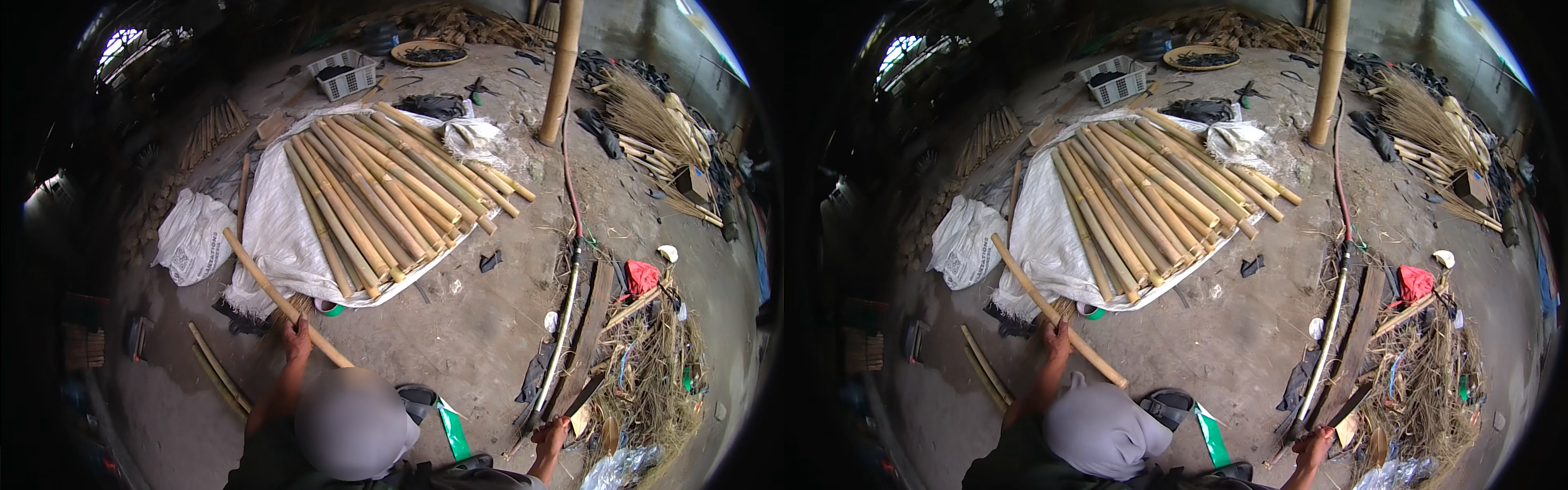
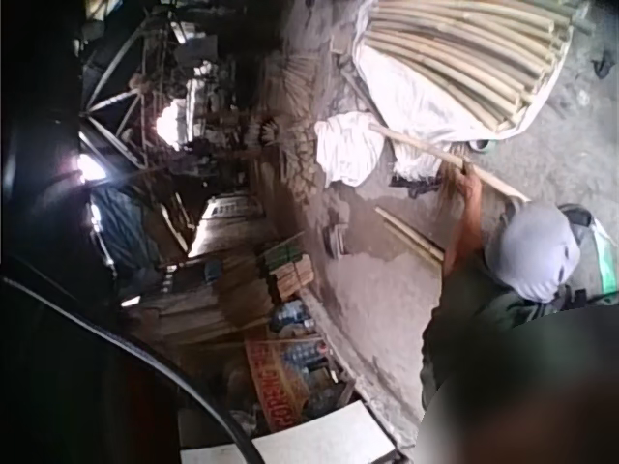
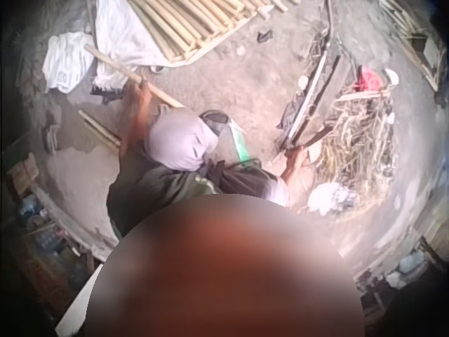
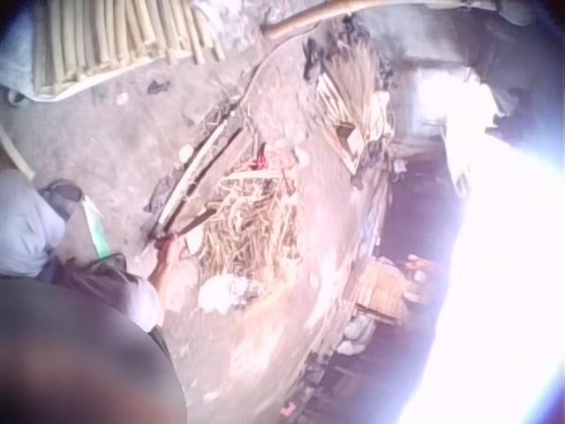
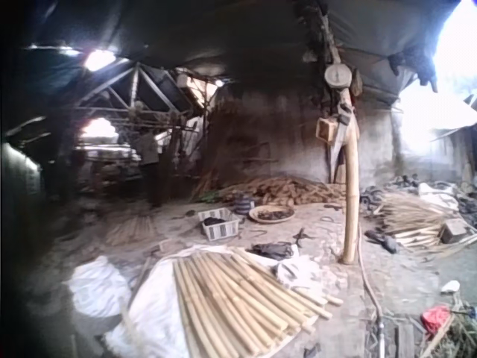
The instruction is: The person sits on the floor and uses a knife to shave and taper the ends of bamboo poles. They repeatedly pick up poles from a nearby pile, carve the ends, and place the finished pieces back on the pile.
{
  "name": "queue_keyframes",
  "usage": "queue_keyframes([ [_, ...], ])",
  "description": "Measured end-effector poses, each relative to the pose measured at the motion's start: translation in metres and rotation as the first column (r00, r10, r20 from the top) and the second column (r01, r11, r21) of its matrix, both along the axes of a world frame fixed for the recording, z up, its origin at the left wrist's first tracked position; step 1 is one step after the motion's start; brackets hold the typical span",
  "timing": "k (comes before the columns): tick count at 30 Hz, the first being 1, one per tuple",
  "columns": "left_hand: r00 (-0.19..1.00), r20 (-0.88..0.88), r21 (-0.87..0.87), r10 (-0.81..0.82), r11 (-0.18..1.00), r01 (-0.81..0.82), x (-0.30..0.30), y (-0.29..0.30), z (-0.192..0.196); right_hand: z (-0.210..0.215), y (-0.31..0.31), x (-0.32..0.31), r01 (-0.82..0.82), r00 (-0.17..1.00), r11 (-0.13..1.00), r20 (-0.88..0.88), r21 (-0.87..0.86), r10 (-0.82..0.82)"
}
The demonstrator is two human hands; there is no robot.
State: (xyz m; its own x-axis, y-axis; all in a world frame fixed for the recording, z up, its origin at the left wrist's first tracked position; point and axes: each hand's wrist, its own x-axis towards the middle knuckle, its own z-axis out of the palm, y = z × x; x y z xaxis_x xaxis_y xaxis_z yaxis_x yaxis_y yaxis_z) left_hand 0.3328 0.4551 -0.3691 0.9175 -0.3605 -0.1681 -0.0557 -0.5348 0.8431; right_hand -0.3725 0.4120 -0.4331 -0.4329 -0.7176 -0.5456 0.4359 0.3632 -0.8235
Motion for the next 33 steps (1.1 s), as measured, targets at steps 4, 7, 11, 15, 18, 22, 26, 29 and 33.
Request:
queue_keyframes([
  [4, 0.995, -0.083, 0.198, 0.061, 0.979, -0.043, 0.029, 0.024, -0.017, 0.004, -0.002, 0.001, -0.019, 0.998, 0.999, -0.059, 0.043, 0.022],
  [7, 1.0, -0.007, 0.283, 0.03, 0.959, -0.026, 0.041, 0.027, -0.022, 0.006, -0.003, 0.0, -0.049, 0.995, 0.998, -0.083, 0.026, 0.051],
  [11, 0.707, 0.7, 0.265, -0.099, 0.956, -0.129, 0.037, 0.001, -0.015, 0.006, -0.005, 0.002, -0.044, 0.995, 0.998, -0.084, 0.05, 0.048],
  [15, 0.811, 0.471, 0.313, -0.347, 0.925, 0.215, 0.031, -0.072, 0.006, 0.007, -0.009, 0.004, -0.037, 0.989, 0.994, -0.138, 0.105, 0.051],
  [18, 0.831, 0.375, 0.031, -0.41, 0.902, 0.431, 0.03, -0.1, 0.011, 0.01, -0.009, 0.004, -0.081, 0.983, 0.992, -0.155, 0.096, 0.095],
  [22, 0.72, 0.663, 0.355, -0.205, 0.933, -0.061, 0.032, -0.026, -0.005, 0.013, -0.009, 0.004, -0.09, 0.987, 0.995, -0.129, 0.048, 0.096],
  [26, 0.933, 0.357, 0.309, -0.042, 0.948, -0.076, 0.03, 0.046, -0.049, 0.012, -0.01, 0.007, -0.143, 0.976, 0.987, -0.154, 0.075, 0.153],
  [29, 0.928, 0.348, 0.268, 0.137, 0.934, -0.238, 0.039, 0.064, -0.064, 0.009, -0.012, 0.009, -0.152, 0.974, 0.984, -0.152, 0.097, 0.166],
  [33, 0.915, 0.306, 0.385, 0.262, 0.845, -0.371, 0.053, 0.13, -0.046, 0.009, -0.014, 0.007, -0.172, 0.961, 0.973, -0.192, 0.156, 0.201],
])
